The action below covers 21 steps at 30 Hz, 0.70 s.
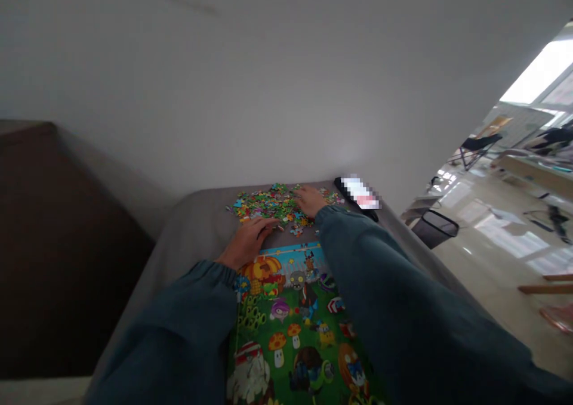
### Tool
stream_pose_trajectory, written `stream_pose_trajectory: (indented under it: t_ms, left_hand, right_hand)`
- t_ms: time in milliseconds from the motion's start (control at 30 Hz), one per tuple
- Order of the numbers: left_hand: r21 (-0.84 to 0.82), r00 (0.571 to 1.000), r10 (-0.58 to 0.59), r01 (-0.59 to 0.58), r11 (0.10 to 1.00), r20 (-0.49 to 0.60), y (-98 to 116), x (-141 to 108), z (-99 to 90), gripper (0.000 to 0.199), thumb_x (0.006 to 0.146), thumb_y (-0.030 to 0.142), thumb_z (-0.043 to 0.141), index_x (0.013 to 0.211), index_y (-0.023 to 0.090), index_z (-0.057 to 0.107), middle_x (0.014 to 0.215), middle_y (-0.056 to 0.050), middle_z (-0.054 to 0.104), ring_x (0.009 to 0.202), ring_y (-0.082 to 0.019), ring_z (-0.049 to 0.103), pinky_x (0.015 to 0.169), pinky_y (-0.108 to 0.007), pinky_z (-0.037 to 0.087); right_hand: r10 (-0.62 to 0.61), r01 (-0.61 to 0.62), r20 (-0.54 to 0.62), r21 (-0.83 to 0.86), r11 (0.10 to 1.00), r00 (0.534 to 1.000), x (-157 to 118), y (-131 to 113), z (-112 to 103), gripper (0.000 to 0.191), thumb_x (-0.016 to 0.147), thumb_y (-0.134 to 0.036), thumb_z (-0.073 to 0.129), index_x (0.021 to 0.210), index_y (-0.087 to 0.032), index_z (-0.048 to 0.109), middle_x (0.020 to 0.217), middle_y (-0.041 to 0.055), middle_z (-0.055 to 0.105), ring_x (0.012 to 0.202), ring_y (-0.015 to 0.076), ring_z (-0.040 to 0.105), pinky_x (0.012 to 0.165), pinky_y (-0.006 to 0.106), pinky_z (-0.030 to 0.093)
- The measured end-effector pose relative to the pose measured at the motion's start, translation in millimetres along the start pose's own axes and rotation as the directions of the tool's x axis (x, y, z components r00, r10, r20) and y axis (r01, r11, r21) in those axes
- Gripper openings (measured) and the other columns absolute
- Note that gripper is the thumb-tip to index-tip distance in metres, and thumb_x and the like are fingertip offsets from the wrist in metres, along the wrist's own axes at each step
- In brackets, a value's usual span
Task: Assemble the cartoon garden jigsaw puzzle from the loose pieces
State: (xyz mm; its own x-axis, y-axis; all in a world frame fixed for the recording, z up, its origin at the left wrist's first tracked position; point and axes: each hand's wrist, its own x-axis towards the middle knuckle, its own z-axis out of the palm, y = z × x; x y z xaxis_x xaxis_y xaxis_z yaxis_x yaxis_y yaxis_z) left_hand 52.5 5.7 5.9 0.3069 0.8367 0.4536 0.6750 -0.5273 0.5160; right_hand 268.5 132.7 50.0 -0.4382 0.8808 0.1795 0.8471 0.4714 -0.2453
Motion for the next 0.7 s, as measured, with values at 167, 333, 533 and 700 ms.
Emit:
stream_pose_trajectory:
  t_ms: [167, 333, 533, 700]
  left_hand:
    - [-0.126, 0.988, -0.120, 0.108, 0.986, -0.096, -1, -1, 1.0, 0.035, 0.093, 0.024, 0.051, 0.127, 0.022, 0.060, 0.105, -0.004, 0.071, 0.095, -0.019, 0.065, 0.087, -0.033, 0.050]
    - [-0.217, 0.945, -0.257, 0.213, 0.953, -0.203, -5, 4, 0.8, 0.037, 0.094, 0.027, 0.049, 0.129, 0.018, 0.057, 0.098, -0.005, 0.071, 0.085, -0.018, 0.066, 0.076, -0.028, 0.051]
    - [-0.248, 0.916, -0.320, 0.260, 0.933, -0.241, -7, 5, -0.4, 0.037, 0.097, 0.032, 0.043, 0.127, 0.019, 0.060, 0.095, -0.005, 0.072, 0.073, -0.016, 0.063, 0.067, -0.027, 0.047]
    - [-0.248, 0.911, -0.330, 0.269, 0.931, -0.248, -8, 6, -1.5, 0.035, 0.096, 0.034, 0.045, 0.123, 0.020, 0.062, 0.094, -0.004, 0.071, 0.068, -0.016, 0.060, 0.064, -0.027, 0.045]
  right_hand:
    - [0.062, -0.062, -0.026, 0.009, 0.998, 0.998, 7, -2, 18, 0.027, 0.084, -0.028, 0.066, 0.108, -0.017, 0.067, 0.125, 0.0151, 0.060, 0.119, 0.0309, 0.050, 0.100, 0.047, 0.039]
    - [-0.011, 0.014, -0.028, 0.110, 0.994, 1.000, 15, -5, 0, 0.023, 0.090, -0.022, 0.057, 0.110, -0.015, 0.065, 0.103, 0.0073, 0.070, 0.092, 0.0164, 0.062, 0.085, 0.029, 0.047]
    - [-0.104, 0.083, 0.206, 0.109, 0.991, 0.973, 14, -26, -4, 0.025, 0.086, -0.024, 0.063, 0.108, -0.017, 0.071, 0.096, 0.0049, 0.073, 0.085, 0.0166, 0.065, 0.078, 0.025, 0.048]
    - [-0.059, 0.044, 0.210, 0.075, 0.996, 0.976, 6, -35, 9, 0.030, 0.078, -0.032, 0.075, 0.103, -0.017, 0.071, 0.111, 0.0101, 0.070, 0.103, 0.0231, 0.063, 0.087, 0.029, 0.046]
